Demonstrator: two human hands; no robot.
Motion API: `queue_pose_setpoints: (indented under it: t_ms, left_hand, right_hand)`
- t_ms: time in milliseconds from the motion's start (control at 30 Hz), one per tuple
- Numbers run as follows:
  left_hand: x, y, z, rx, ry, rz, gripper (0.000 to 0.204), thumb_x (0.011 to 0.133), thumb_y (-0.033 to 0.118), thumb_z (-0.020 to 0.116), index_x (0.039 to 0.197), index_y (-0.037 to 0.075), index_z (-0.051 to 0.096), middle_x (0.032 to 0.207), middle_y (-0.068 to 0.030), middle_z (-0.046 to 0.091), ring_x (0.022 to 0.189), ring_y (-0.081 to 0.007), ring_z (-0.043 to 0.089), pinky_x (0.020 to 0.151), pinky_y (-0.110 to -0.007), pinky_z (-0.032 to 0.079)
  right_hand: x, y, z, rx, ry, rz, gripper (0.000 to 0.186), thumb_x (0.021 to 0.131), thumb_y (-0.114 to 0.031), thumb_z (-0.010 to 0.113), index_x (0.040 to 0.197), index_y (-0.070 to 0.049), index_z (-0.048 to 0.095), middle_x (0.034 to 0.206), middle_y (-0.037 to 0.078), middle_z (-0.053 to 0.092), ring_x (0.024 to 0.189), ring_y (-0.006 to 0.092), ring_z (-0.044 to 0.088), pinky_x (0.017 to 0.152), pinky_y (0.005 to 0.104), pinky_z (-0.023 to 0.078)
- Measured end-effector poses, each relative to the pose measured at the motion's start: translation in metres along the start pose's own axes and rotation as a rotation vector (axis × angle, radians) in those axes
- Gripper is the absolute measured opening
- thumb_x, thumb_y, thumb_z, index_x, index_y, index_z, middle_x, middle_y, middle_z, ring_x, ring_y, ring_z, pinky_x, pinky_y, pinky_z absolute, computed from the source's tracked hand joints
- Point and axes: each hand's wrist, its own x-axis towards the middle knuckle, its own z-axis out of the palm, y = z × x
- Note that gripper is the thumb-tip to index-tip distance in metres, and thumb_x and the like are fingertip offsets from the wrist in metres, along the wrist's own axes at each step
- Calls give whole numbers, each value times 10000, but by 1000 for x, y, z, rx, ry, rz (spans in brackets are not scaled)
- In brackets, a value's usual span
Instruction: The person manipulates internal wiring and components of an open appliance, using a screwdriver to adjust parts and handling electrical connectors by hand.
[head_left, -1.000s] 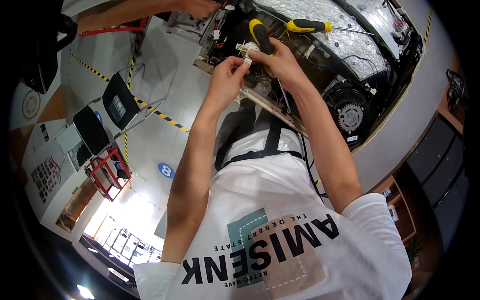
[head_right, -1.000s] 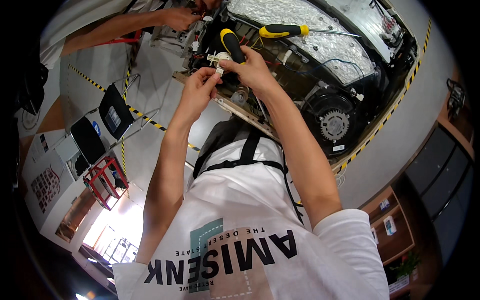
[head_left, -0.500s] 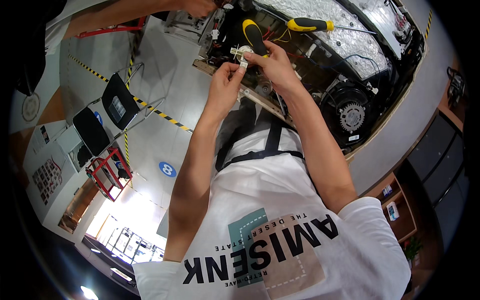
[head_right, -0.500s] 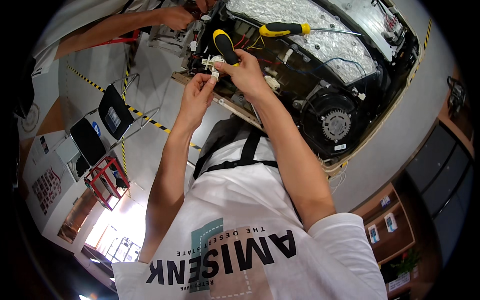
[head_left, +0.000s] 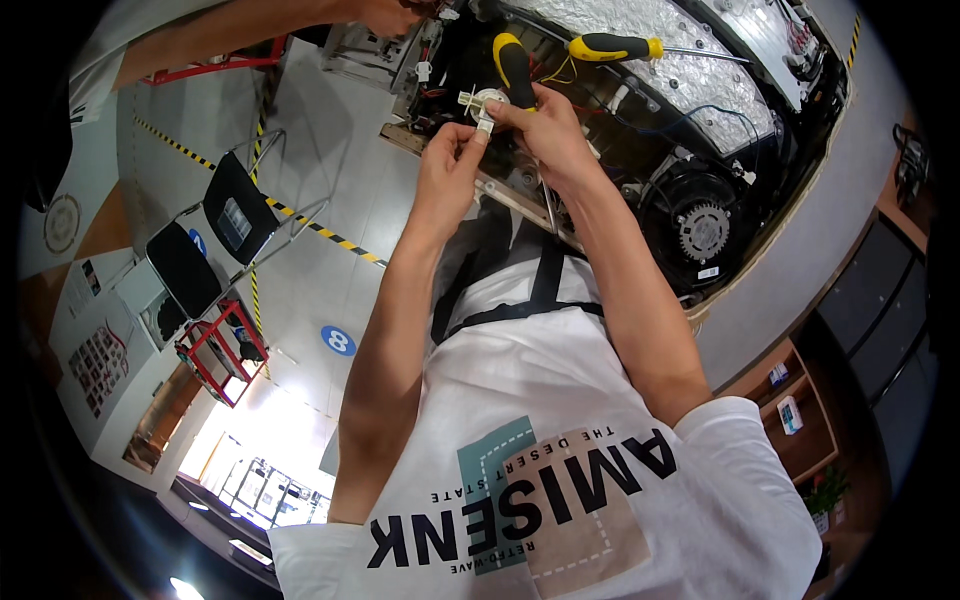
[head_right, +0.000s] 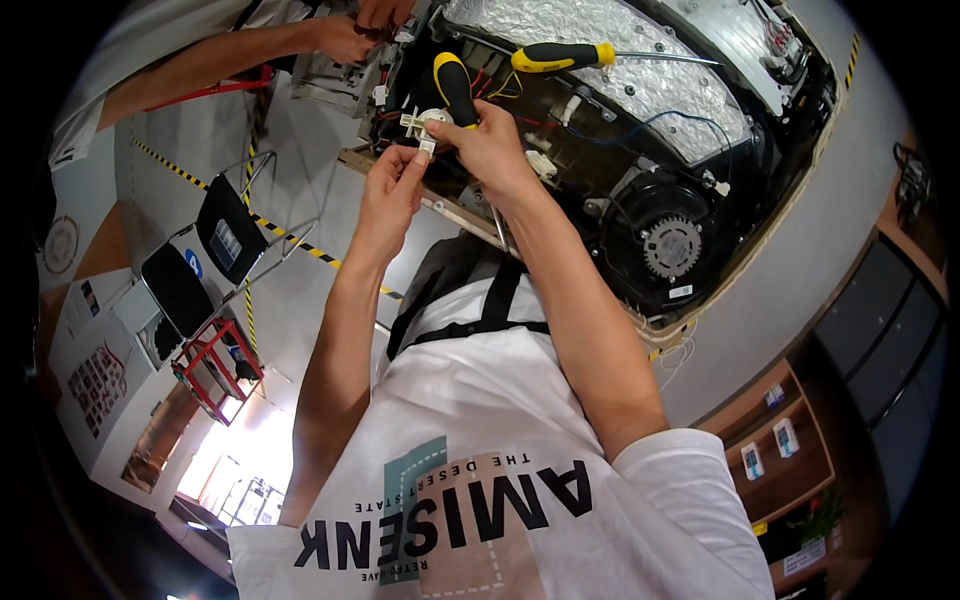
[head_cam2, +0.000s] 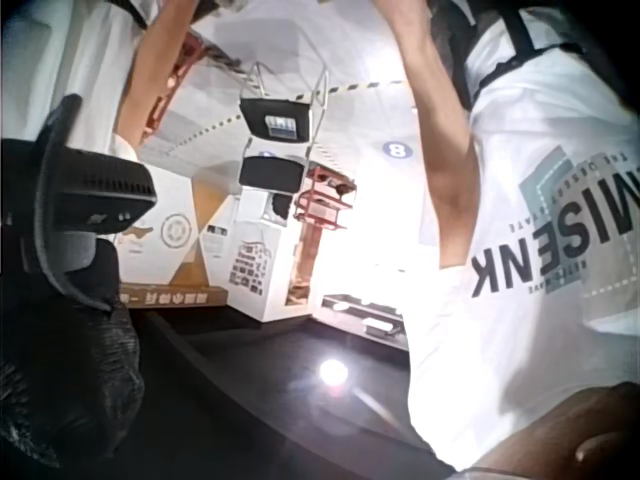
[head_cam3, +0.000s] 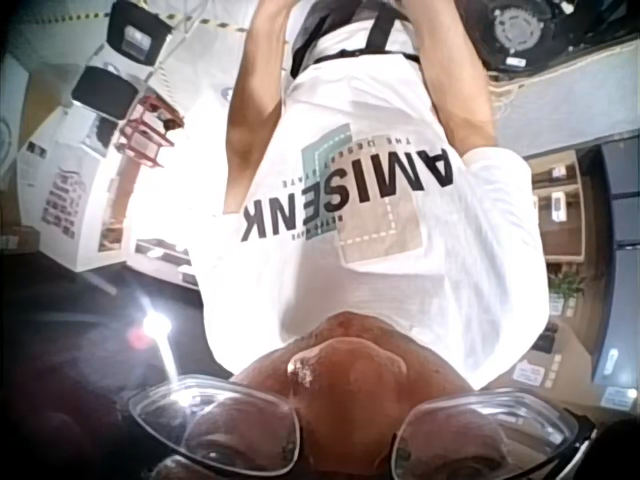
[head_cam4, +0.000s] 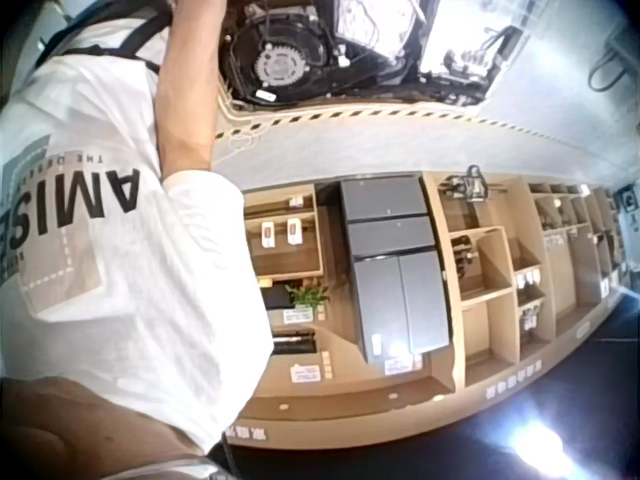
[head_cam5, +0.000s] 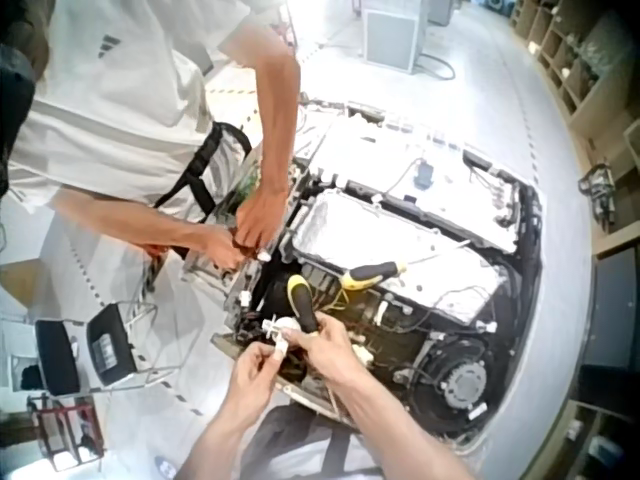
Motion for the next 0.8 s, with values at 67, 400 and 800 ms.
queue_pose_setpoints:
  t_ms: [67, 400, 800]
  left_hand:
    - [1, -1, -3, 2, -13, 10, 191, 972, 199, 585, 979, 8, 586, 791, 38, 526, 696, -33, 419, 599, -208, 347]
    - [-11, 0, -15, 140, -87, -13, 181, 993, 216, 552, 966, 38, 539, 685, 66, 413, 554, -17, 332, 475, -200, 246]
    - [-6, 12, -19, 172, -129, -61, 198, 991, 226, 555, 977, 29, 541, 708, 49, 440, 567, -22, 363, 484, -202, 268]
  right_hand:
    - [-1, -1, 0, -57, 9, 6, 250, 828, -119, 746, 1001, 23, 635, 768, 56, 664, 669, 112, 609, 601, 271, 470]
    - [-43, -84, -33, -65, 34, -291, 387, 890, -404, 678, 899, -24, 604, 752, 75, 648, 585, 100, 592, 544, 238, 475]
    - [-34, -77, -39, -67, 93, -500, 443, 1002, -495, 439, 989, -68, 555, 835, 110, 641, 638, 108, 567, 586, 251, 472]
